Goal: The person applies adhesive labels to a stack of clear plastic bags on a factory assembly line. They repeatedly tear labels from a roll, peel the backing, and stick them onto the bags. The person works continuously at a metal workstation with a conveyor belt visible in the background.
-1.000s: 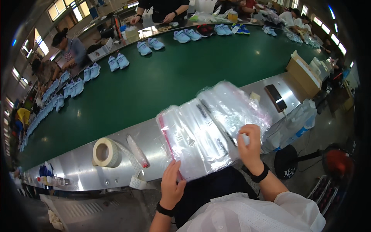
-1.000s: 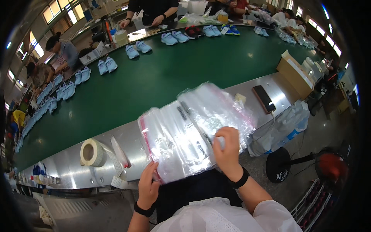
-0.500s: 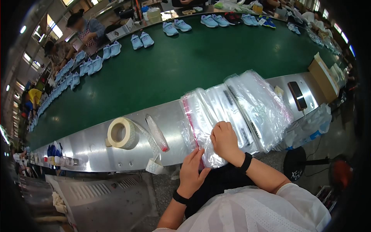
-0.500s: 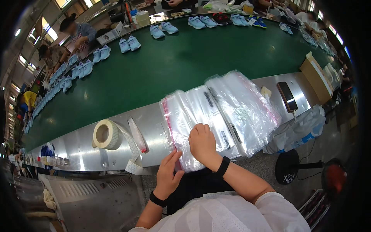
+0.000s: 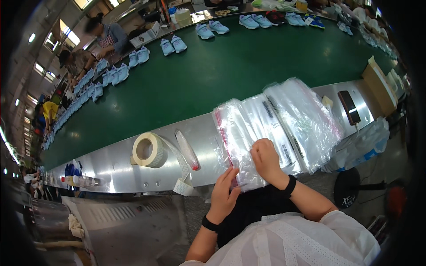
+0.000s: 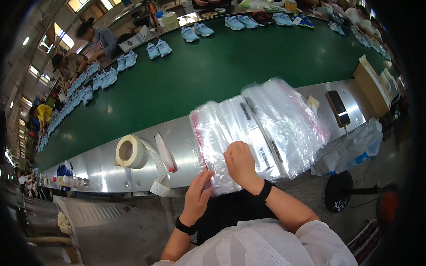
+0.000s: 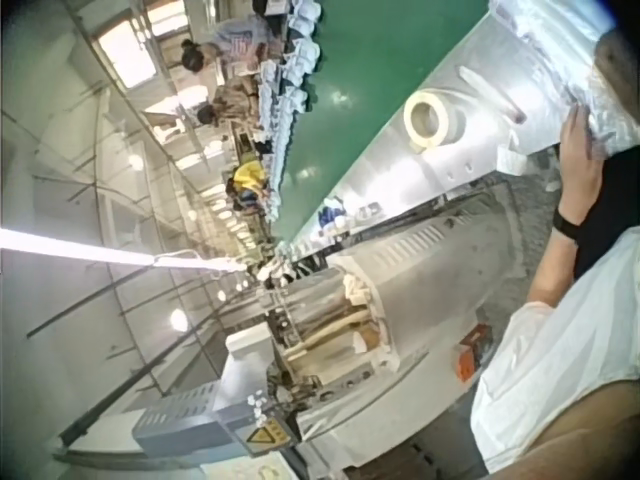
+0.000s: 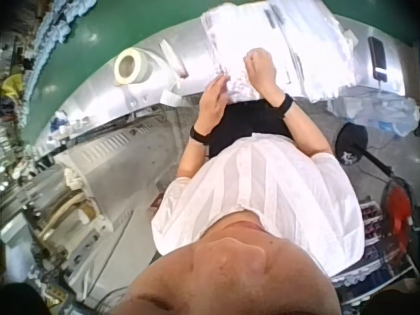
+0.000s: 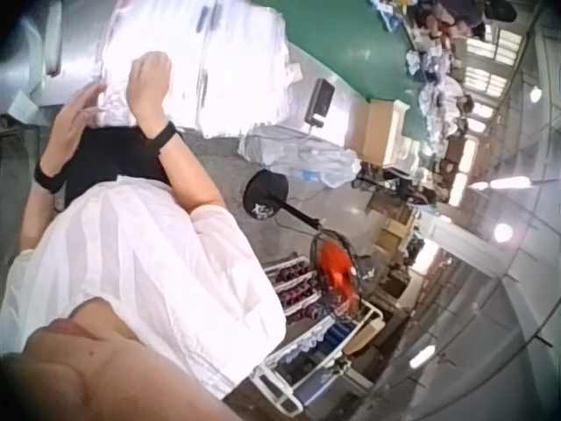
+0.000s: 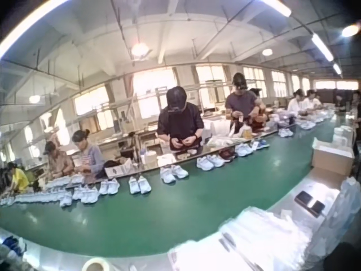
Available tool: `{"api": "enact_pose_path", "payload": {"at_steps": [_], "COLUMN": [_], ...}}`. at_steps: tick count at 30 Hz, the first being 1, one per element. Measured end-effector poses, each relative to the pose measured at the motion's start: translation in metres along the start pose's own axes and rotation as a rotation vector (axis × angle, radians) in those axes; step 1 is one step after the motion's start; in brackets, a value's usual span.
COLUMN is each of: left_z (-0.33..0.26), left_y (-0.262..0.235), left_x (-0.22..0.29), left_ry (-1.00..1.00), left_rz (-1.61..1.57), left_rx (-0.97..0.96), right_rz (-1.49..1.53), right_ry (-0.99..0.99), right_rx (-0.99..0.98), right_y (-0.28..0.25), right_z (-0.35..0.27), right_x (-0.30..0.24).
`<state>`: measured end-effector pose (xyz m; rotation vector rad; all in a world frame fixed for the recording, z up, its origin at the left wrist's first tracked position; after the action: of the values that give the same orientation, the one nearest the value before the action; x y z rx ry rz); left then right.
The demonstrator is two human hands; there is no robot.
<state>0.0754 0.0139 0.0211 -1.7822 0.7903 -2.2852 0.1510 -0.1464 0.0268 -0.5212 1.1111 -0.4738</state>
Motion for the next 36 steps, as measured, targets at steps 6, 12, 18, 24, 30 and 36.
{"api": "enact_pose_path", "payload": {"at_steps": [6,12,18,24,30,36], "left_z": [0.061,0.099,0.121,0.12,0.068,-0.027], "left_y": [-0.003,0.061,0.052,0.084,0.03,-0.027], "left_x": [0.018,-0.028,0.001,0.001,0.001,-0.003], "left_ry": [-0.116,-0.313,-0.648,-0.571,-0.598,-0.491], "left_rz": [-0.855,-1.75,-0.567,-1.147,-1.302,-1.193], "left_rx": [-0.158,-0.286,-0.391,-0.531,-0.45,-0.184], "right_rz": [0.369,0.779,0.61,0.415,-0.133,-0.114], "right_ry": [0.219,0.481,0.144,-0.094,-0.194,-0.171], "right_rx": [-0.187,-0.04,-0.092,-0.203,-0.366,-0.267], "right_y": [-0.011,-0.032,-0.08,-0.07,-0.048,-0.027], "right_z": [-0.006,-0.016,0.008,-0.01,-0.049,-0.041], "right_x": [0.015,0.027,-0.018,-0.031,-0.044,-0.034]}}
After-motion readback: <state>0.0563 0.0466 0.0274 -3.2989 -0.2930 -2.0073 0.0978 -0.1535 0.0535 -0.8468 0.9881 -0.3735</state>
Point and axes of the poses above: each hand's wrist, its own z-axis towards the middle knuckle, its own y-axis out of the palm, x = y × z, the point moved 7 cm from there along z, towards the middle knuckle, and after that the axes turned 8 degrees about -x, right-handed, at the moved point
